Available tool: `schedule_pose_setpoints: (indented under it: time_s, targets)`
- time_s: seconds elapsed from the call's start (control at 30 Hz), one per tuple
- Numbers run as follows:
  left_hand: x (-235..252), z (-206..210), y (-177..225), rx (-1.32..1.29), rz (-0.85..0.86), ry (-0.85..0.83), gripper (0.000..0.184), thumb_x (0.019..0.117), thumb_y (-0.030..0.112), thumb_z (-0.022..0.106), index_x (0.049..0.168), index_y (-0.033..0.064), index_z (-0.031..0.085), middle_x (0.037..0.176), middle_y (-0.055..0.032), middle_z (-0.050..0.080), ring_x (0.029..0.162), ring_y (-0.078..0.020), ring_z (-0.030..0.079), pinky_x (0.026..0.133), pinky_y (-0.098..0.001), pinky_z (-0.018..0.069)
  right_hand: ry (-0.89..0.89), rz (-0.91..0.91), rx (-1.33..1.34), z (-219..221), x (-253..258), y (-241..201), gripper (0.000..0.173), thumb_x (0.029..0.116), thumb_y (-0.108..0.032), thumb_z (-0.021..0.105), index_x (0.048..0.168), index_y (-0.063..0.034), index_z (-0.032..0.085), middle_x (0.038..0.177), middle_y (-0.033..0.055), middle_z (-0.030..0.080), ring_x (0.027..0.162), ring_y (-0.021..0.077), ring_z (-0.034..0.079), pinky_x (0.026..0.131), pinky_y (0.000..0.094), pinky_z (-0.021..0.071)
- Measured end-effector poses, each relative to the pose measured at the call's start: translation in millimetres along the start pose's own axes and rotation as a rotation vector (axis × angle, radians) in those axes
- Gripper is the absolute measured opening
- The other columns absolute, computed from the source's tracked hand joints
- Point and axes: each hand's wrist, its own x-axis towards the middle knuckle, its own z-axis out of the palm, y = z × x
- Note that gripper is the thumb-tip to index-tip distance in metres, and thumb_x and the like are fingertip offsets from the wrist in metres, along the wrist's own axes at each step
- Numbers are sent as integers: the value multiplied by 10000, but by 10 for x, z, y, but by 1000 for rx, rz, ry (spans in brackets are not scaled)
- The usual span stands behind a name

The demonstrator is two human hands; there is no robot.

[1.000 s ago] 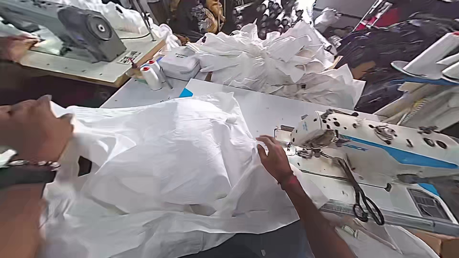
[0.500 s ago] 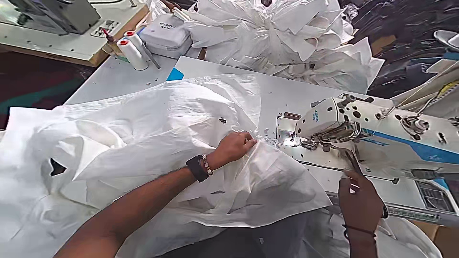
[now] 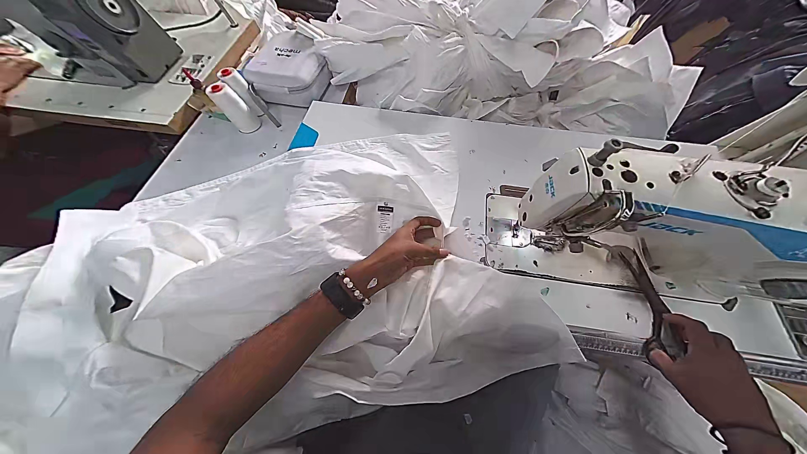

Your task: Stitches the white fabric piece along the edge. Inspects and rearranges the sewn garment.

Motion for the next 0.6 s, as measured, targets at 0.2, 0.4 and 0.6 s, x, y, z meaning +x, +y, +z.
schedule_pose_setpoints:
  time_s: [0.2, 0.4, 0.6]
  targets:
    - [61, 136, -127, -48, 47, -237, 669, 865, -76, 727, 1416, 164, 433, 1309, -125, 633, 972, -203, 710, 847, -358, 608, 32, 270, 771, -4, -161, -51, 508, 886, -101, 670, 1326, -11, 432, 961, 99, 736, 687, 177, 737, 615, 352, 637]
    - [80, 168, -205, -73, 28, -366, 713, 880, -84, 710, 1455, 203, 402, 1365, -98, 610, 969, -185, 714, 869, -349, 607, -311, -100, 2057, 381, -1006, -476, 473, 957, -469, 636, 1273, -126, 712, 954, -3, 749, 633, 25, 652, 523, 174, 526]
    - [111, 192, -185, -1, 2, -412, 736, 879, -76, 712, 1467, 216, 379, 1397, -93, 590, 970, -187, 710, 873, -342, 602, -758, -176, 1744, 398, -780, -1656, 262, 973, -359, 713, 952, -113, 623, 702, 34, 603, 455, 78, 540, 387, 219, 468]
